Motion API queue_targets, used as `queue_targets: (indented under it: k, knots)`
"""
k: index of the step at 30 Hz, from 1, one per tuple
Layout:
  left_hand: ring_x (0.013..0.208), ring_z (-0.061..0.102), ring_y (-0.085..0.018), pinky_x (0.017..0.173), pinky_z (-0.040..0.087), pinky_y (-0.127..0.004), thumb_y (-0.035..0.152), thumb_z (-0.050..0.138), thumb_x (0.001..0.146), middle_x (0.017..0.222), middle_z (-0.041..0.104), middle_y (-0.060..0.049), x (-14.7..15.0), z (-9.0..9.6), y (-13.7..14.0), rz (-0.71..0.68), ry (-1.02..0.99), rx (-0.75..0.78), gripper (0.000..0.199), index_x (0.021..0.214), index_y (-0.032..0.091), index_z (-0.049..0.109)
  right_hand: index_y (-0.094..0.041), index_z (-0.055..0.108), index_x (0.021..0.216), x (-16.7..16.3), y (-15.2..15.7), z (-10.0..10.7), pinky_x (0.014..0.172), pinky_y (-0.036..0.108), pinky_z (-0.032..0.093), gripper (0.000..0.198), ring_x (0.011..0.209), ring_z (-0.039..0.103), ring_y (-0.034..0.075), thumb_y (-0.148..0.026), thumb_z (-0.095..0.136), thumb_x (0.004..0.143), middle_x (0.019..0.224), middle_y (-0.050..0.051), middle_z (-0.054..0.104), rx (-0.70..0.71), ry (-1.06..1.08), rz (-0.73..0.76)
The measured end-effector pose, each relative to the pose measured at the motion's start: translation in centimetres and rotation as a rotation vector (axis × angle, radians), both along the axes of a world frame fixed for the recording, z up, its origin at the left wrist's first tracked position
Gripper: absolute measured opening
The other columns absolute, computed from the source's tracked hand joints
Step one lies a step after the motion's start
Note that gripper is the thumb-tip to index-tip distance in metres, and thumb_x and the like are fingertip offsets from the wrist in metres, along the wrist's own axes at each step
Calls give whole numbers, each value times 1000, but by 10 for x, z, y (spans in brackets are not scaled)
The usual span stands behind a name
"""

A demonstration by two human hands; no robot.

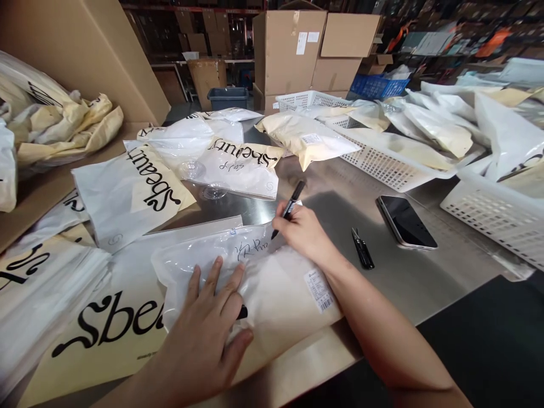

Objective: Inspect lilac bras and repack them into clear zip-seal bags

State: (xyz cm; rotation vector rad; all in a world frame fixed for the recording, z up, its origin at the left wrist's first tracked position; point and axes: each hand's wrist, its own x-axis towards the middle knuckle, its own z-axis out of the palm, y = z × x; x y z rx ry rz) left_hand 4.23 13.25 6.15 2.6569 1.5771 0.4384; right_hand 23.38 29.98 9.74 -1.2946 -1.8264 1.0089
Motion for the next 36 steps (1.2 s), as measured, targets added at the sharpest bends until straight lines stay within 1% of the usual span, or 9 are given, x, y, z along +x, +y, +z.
queue_targets:
  k: [4, 8, 11, 14, 18, 22, 28, 32, 36]
  knots:
    - [144, 18, -50, 106, 26, -78, 42, 44, 94, 158, 32, -12, -1, 0, 0, -2, -2, -6, 37, 115, 15, 59, -19, 54, 66, 5, 5, 1, 57, 26, 32, 13, 56, 43, 12, -31, 57, 71, 57, -4, 49, 38, -88, -27]
    - [145, 17, -49, 106, 25, -77, 42, 44, 94, 158, 31, -11, -1, -1, 0, -3, -5, -9, 35, 112, 16, 59, -19, 54, 66, 5, 3, 1, 58, 26, 33, 12, 57, 44, 12, -29, 54, 73, 56, -4, 51, 66, -219, 36]
    - [144, 18, -49, 106, 25, -77, 39, 46, 93, 158, 32, -12, -1, -1, 1, -8, 14, 15, 36, 116, 15, 58, -19, 51, 64, 5, 2, 0, 57, 25, 34, 15, 57, 46, 12, -31, 55, 74, 56, -4, 50, -33, -138, 142]
    - [144, 20, -49, 105, 26, -77, 39, 46, 93, 157, 34, -13, -1, -2, 2, -9, 18, 35, 36, 116, 15, 58, -19, 53, 67, 7, 3, 0, 57, 25, 34, 16, 58, 47, 12, -33, 57, 75, 58, -4, 52, -31, -96, 159]
    - [143, 21, -49, 105, 27, -75, 41, 46, 93, 156, 35, -12, -1, -2, 3, -12, 23, 46, 35, 113, 16, 59, -19, 48, 61, 17, 8, 2, 56, 25, 32, 14, 57, 42, 11, -27, 56, 70, 56, -5, 45, 0, -76, 93]
    - [144, 20, -48, 105, 26, -73, 38, 47, 91, 157, 35, -11, -1, -2, 1, -8, 42, 63, 35, 115, 15, 59, -20, 52, 68, 26, 15, 2, 55, 25, 32, 12, 56, 42, 11, -29, 60, 72, 57, -5, 47, 21, 15, -14]
    - [144, 21, -46, 108, 25, -69, 37, 49, 90, 157, 34, -10, -2, -4, 1, -10, 60, 86, 36, 117, 16, 59, -19, 60, 76, 17, 12, 0, 61, 26, 37, 11, 63, 53, 14, -30, 56, 78, 67, -2, 60, 38, -234, 110]
    - [144, 20, -46, 109, 24, -69, 40, 49, 91, 157, 35, -9, -1, -4, 2, 0, 39, 76, 35, 114, 17, 61, -20, 53, 69, 16, 7, 6, 59, 26, 34, 10, 58, 48, 12, -25, 51, 77, 60, -4, 54, 94, -348, 58]
    - [144, 20, -47, 108, 25, -71, 38, 49, 90, 158, 34, -10, -1, -4, 0, -7, 39, 77, 36, 117, 16, 60, -20, 48, 63, 20, 5, 11, 58, 26, 32, 14, 58, 44, 12, -25, 50, 76, 58, -4, 49, 54, -319, 131]
